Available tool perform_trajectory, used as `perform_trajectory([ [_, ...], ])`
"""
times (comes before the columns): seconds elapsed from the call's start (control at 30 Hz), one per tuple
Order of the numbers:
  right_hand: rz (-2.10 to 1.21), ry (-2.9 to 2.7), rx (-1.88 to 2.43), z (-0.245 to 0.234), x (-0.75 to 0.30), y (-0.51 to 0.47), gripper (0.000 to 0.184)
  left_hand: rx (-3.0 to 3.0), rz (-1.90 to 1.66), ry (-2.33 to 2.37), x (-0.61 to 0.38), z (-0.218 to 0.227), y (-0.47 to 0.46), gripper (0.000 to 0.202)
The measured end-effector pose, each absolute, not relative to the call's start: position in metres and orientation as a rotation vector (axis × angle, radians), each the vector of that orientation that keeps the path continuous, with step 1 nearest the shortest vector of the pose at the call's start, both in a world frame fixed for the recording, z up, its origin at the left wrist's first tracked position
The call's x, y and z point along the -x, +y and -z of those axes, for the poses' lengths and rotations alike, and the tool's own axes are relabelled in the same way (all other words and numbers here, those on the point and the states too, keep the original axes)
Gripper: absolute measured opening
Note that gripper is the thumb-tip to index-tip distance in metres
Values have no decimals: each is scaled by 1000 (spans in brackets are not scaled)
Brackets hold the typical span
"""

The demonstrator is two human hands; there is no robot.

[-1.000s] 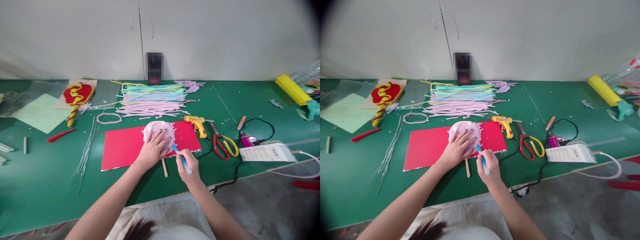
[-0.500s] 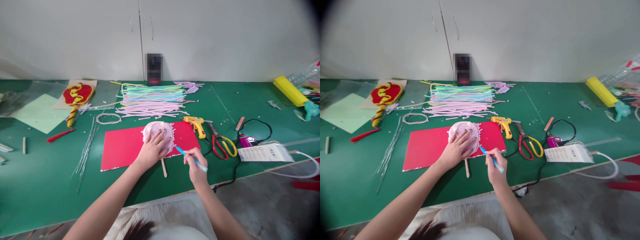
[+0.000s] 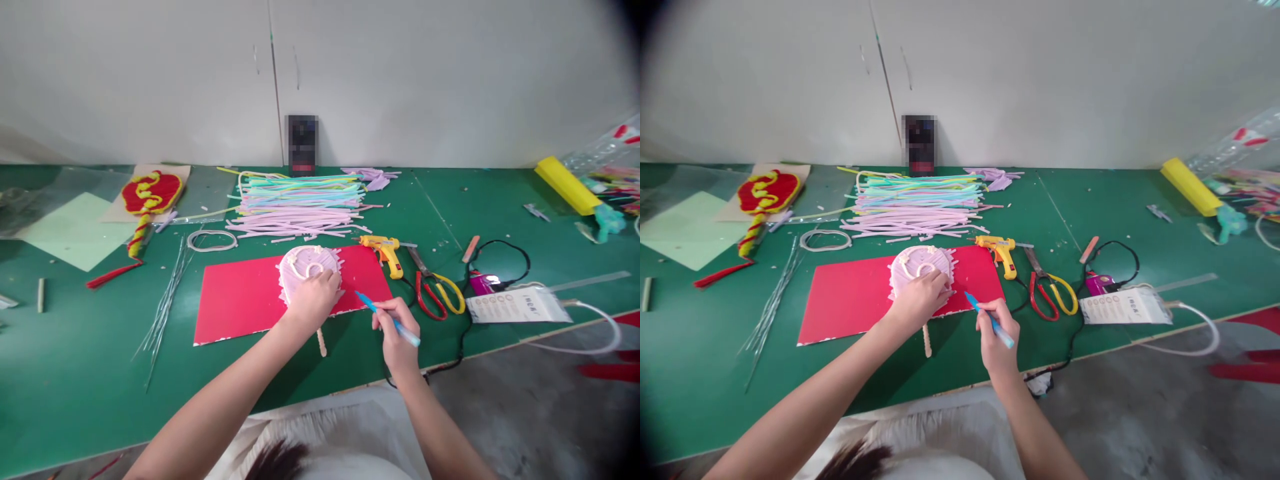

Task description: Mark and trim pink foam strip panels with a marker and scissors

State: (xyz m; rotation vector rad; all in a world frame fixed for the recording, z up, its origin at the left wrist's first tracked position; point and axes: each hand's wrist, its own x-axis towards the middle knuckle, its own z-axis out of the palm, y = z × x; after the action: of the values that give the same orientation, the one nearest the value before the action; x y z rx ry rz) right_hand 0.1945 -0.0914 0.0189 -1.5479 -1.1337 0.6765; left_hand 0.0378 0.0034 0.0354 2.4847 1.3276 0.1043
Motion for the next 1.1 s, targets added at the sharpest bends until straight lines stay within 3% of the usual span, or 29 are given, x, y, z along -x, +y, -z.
perform_trajectory([
  [0.47,-680,-1154,1545,-18,-198,-93,9,-2381,-58,1470,-49,-31,5,16],
  [0.8,-725,-1281,1520,-14,-179,-86,9,-2108,-416,1704,-11,-42,8,12],
  [1.1,-685,-1343,1547,-13,-175,-84,10,-2027,-735,1938,30,-26,13,13],
])
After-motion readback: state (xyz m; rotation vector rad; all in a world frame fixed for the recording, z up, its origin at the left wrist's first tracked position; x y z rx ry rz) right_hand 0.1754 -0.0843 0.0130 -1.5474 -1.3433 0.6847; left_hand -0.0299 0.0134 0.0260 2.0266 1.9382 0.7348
